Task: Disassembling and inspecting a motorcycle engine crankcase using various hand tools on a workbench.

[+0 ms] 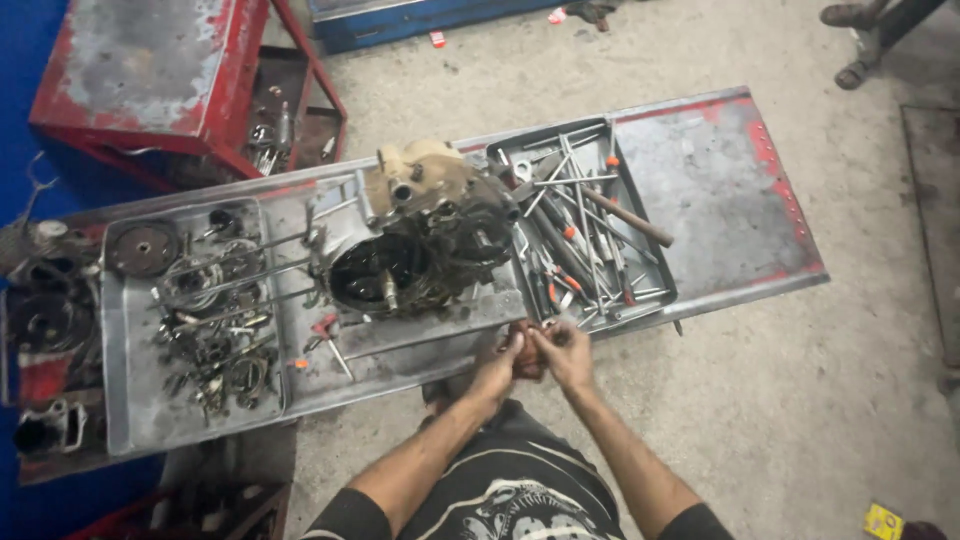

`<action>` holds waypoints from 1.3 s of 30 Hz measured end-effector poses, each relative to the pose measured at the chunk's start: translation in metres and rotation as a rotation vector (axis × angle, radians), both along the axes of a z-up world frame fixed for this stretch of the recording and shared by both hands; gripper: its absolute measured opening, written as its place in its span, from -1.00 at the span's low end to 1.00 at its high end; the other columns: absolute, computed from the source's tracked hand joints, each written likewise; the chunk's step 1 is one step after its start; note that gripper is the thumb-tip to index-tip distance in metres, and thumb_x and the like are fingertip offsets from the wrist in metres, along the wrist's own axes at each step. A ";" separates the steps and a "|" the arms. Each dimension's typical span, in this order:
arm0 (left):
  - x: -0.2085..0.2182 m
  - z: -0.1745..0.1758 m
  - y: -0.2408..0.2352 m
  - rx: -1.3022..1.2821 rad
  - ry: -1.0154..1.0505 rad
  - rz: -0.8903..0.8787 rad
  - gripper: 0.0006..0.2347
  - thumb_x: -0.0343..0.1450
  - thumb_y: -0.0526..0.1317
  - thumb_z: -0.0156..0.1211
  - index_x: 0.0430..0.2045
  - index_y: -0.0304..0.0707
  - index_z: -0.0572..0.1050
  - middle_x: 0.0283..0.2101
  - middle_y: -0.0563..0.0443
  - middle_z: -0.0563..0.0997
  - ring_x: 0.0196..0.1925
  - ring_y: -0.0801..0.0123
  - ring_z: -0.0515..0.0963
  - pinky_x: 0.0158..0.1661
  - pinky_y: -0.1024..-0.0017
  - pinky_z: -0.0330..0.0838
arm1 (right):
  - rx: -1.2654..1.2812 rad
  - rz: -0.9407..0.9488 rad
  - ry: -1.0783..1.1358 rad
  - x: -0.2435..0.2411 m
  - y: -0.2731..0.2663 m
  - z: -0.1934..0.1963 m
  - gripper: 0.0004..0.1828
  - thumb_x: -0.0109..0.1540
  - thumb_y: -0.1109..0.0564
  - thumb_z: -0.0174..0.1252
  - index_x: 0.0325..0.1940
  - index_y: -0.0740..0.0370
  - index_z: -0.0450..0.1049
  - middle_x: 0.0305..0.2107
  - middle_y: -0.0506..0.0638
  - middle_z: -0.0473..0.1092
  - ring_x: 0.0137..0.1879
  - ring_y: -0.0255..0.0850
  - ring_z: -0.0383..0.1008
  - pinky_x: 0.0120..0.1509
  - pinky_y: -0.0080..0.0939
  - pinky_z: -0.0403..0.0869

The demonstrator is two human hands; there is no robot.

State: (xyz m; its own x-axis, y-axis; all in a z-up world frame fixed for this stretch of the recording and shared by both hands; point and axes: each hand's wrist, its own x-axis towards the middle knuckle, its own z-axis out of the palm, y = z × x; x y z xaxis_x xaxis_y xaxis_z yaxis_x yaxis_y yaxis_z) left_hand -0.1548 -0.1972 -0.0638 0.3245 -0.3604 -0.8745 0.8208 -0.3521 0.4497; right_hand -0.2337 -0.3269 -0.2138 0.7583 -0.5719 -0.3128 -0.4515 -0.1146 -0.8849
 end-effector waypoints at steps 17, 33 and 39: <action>0.011 -0.048 -0.083 -0.061 -0.368 0.272 -0.35 0.47 -0.16 0.03 0.43 -0.22 -0.18 0.45 -0.45 -0.10 0.47 -0.20 0.00 0.38 0.10 0.10 | -0.777 0.321 0.472 0.068 -0.126 -0.013 -0.66 0.33 -0.02 -0.03 0.01 0.31 0.36 -0.25 0.22 0.45 -0.03 0.07 0.56 0.06 0.04 0.51; -0.013 0.119 -0.066 -0.556 -1.324 -0.004 -0.72 0.59 -0.07 -0.25 -0.01 -0.17 0.40 -0.04 -0.14 0.56 -0.07 0.11 0.62 -0.07 0.18 0.61 | 0.244 -0.146 -0.907 -0.014 -0.021 0.180 0.09 0.20 -0.60 -0.25 0.45 0.34 0.02 0.33 0.21 0.12 0.48 -0.02 0.10 0.62 -0.02 0.09; -0.009 0.150 -0.035 -0.716 -1.972 -0.139 -0.77 0.57 -0.31 0.09 0.11 -0.02 0.41 0.18 -0.04 0.52 0.20 0.15 0.63 0.35 0.18 0.55 | 0.759 -0.307 -1.133 -0.017 0.028 0.377 -0.82 0.33 0.04 0.02 -0.12 0.09 0.50 -0.29 -0.10 0.46 -0.01 -0.22 0.43 0.47 -0.14 0.36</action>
